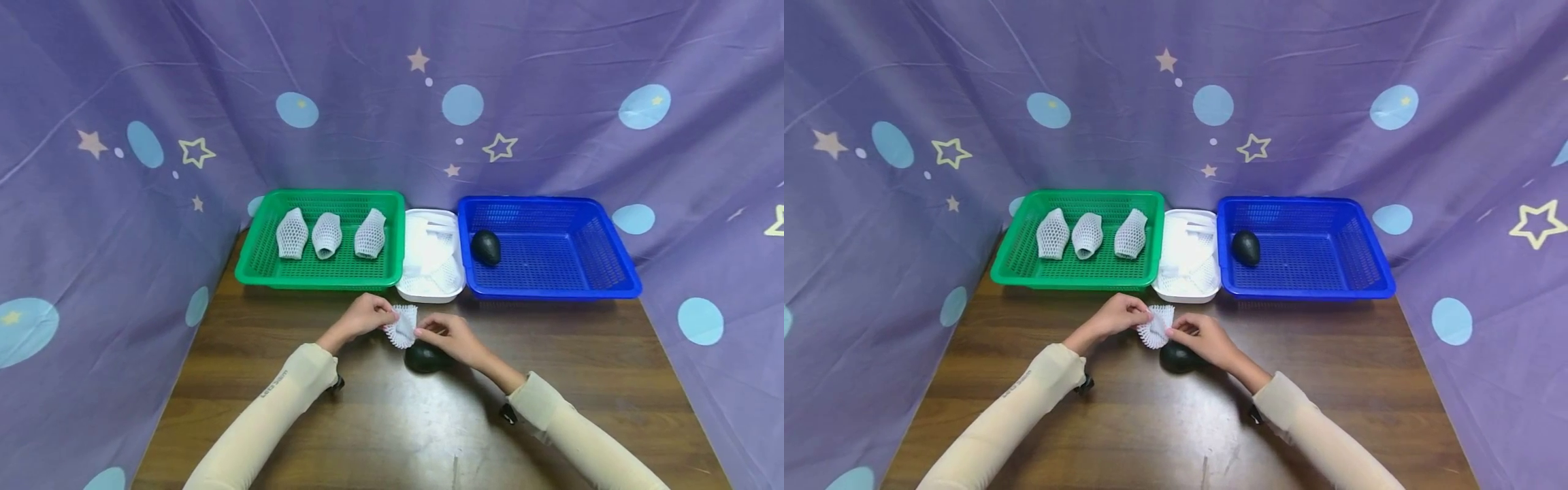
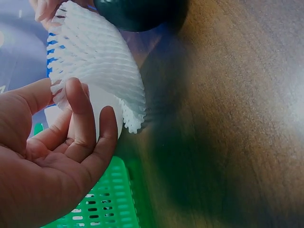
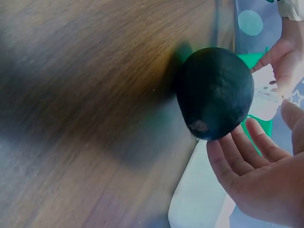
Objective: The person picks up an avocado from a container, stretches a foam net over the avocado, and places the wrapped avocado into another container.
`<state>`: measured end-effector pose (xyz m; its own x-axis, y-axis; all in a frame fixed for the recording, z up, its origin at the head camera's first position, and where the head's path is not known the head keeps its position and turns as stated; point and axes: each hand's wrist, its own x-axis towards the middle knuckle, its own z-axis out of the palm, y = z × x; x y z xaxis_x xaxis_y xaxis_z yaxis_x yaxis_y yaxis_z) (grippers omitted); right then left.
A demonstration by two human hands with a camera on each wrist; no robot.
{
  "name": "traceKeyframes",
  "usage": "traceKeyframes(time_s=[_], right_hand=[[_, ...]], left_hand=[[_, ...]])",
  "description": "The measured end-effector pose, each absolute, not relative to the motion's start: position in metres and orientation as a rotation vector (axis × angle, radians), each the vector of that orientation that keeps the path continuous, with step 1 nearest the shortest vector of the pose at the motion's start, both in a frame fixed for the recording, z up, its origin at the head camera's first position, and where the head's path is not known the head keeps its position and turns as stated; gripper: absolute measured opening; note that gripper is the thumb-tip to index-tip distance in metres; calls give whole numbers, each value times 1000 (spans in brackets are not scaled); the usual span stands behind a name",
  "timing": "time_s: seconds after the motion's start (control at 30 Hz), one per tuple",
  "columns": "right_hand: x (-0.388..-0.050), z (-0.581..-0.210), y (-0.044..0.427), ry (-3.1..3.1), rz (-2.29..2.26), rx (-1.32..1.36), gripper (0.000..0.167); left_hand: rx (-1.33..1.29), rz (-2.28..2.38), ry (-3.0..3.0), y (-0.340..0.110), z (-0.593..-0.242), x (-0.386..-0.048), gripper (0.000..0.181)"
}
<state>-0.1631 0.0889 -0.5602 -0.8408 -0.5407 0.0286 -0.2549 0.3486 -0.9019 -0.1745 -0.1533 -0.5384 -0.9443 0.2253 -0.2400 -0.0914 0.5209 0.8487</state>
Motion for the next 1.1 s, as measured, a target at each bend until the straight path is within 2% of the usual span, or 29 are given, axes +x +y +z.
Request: traceKeyframes(time_s=[0.4, 0.8, 1.1], right_hand=[[-162, -562, 103, 2370, -1442, -752, 34], [-162, -567, 115, 2449, -1183, -1083, 59], [-157, -568, 112, 2520, -959, -1175, 67]], left_hand=[[87, 1422, 2442, -150, -544, -178, 13], [62, 1449, 2410, -150, -542, -181, 14], [78, 1455, 2409, -152, -544, -179, 14]])
